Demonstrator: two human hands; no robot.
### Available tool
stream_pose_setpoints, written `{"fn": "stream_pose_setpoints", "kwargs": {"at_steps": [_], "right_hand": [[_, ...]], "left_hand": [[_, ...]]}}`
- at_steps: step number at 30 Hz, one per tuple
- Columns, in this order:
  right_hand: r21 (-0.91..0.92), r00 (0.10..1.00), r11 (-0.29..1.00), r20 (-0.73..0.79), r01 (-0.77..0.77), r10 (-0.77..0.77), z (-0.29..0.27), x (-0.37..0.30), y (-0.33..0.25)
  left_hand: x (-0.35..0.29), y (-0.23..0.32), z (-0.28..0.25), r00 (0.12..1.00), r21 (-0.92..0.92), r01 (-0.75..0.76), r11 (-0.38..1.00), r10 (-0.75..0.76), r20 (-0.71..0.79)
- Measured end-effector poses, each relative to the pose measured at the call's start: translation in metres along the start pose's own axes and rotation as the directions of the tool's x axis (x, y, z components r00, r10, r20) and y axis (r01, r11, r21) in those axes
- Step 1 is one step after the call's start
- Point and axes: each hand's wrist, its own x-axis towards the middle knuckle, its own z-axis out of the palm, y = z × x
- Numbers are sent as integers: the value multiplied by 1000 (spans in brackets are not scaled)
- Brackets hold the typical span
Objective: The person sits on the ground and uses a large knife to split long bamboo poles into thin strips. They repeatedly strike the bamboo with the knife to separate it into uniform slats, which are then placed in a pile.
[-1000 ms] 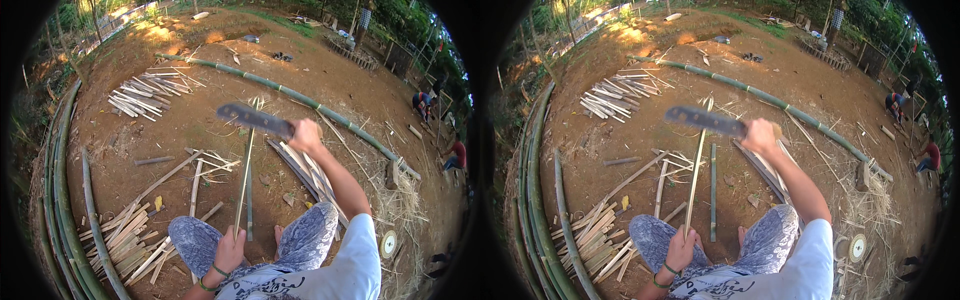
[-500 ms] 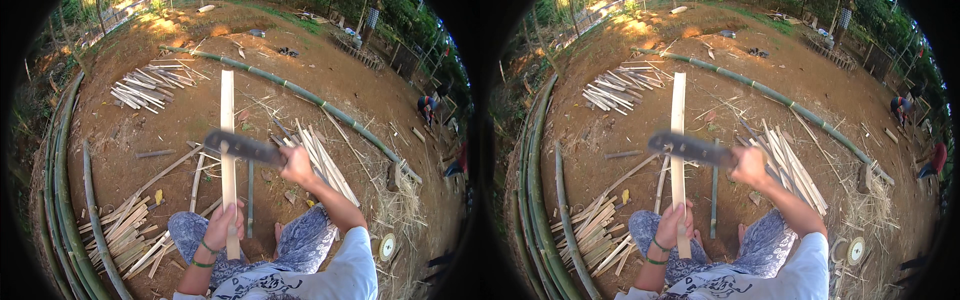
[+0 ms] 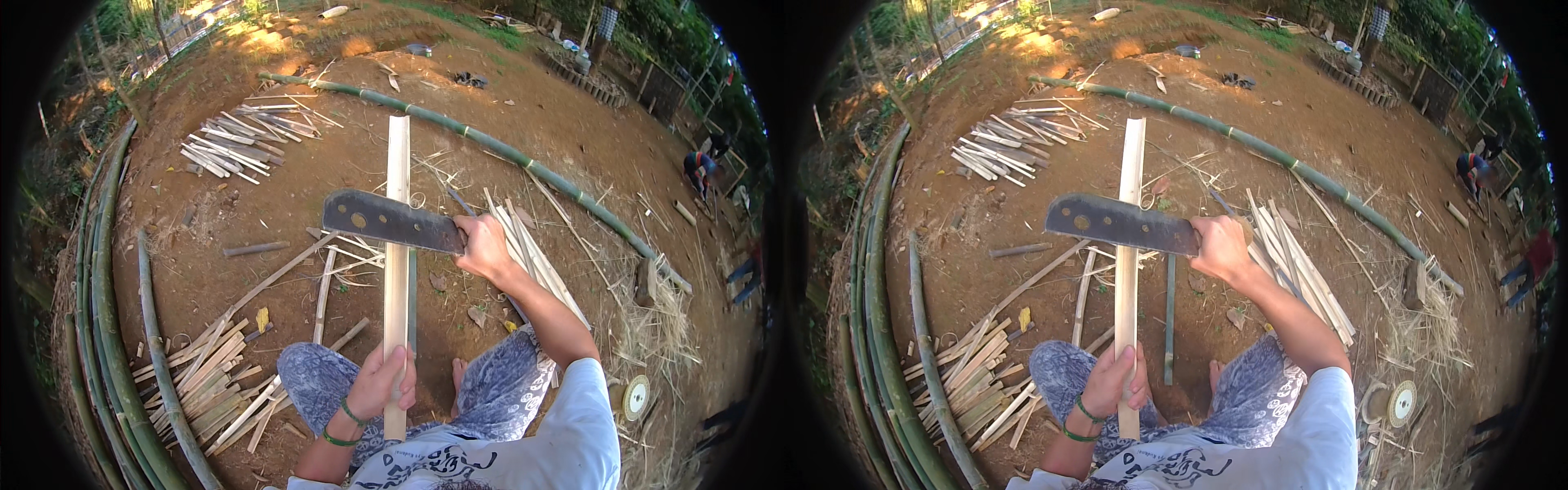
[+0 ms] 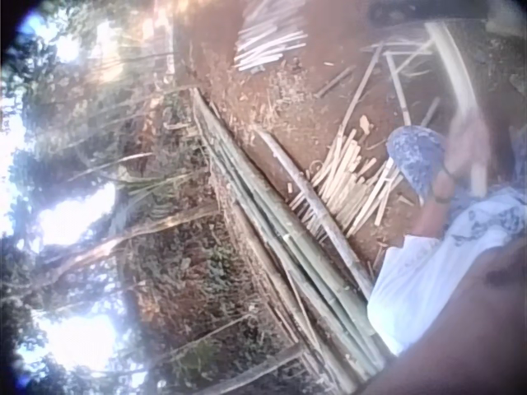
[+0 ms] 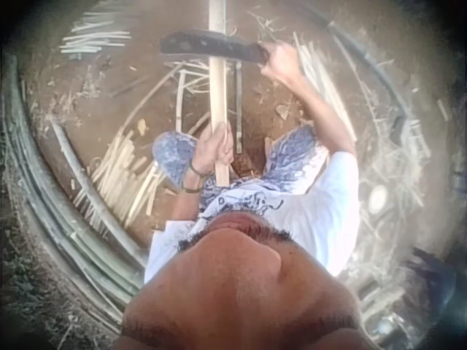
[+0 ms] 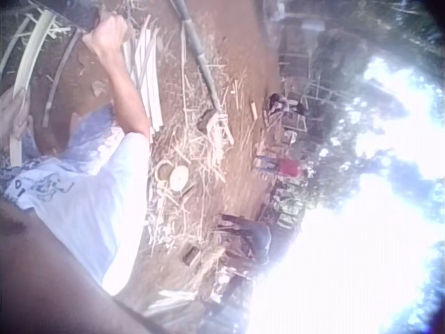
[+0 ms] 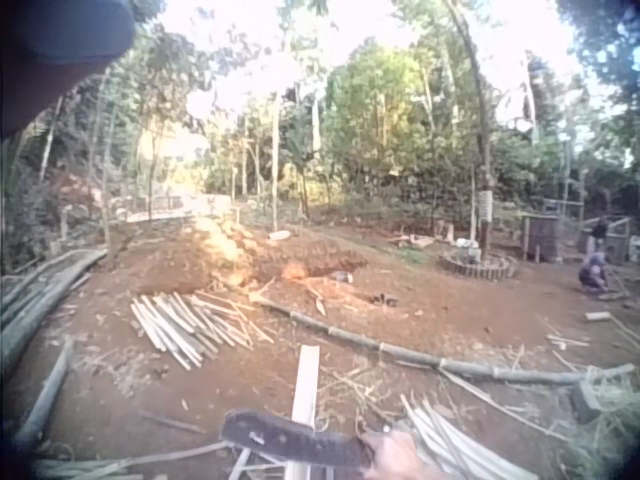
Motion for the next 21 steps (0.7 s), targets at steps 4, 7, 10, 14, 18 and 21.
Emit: {"fn": "stream_pose_setpoints", "kwargs": {"at_steps": [4, 7, 10, 14, 18, 21], "right_hand": [[-37, 974, 974, -11, 224, -224, 5, -18, -19], [21, 932, 932, -29, 363, -362, 11, -26, -26], [-100, 994, 993, -85, 61, -69, -2, 7, 3], [-110, 993, 994, -108, 28, -40, -15, 29, 18], [-61, 959, 958, -9, 282, -283, 4, -1, -5], [-201, 983, 963, -7, 177, -183, -12, 17, 2]], "left_hand": [[7, -1, -5, 999, -24, -29, 999, 29, -20], [4, -3, -7, 999, 33, -31, 999, 32, -30], [-16, -14, -7, 995, 73, 98, 993, -97, -7], [-21, -9, -1, 996, 53, 92, 994, -92, -1], [-21, -11, -11, 997, 81, 58, 995, -55, -45], [-38, -19, -21, 993, 51, 111, 992, -110, -38]]}}
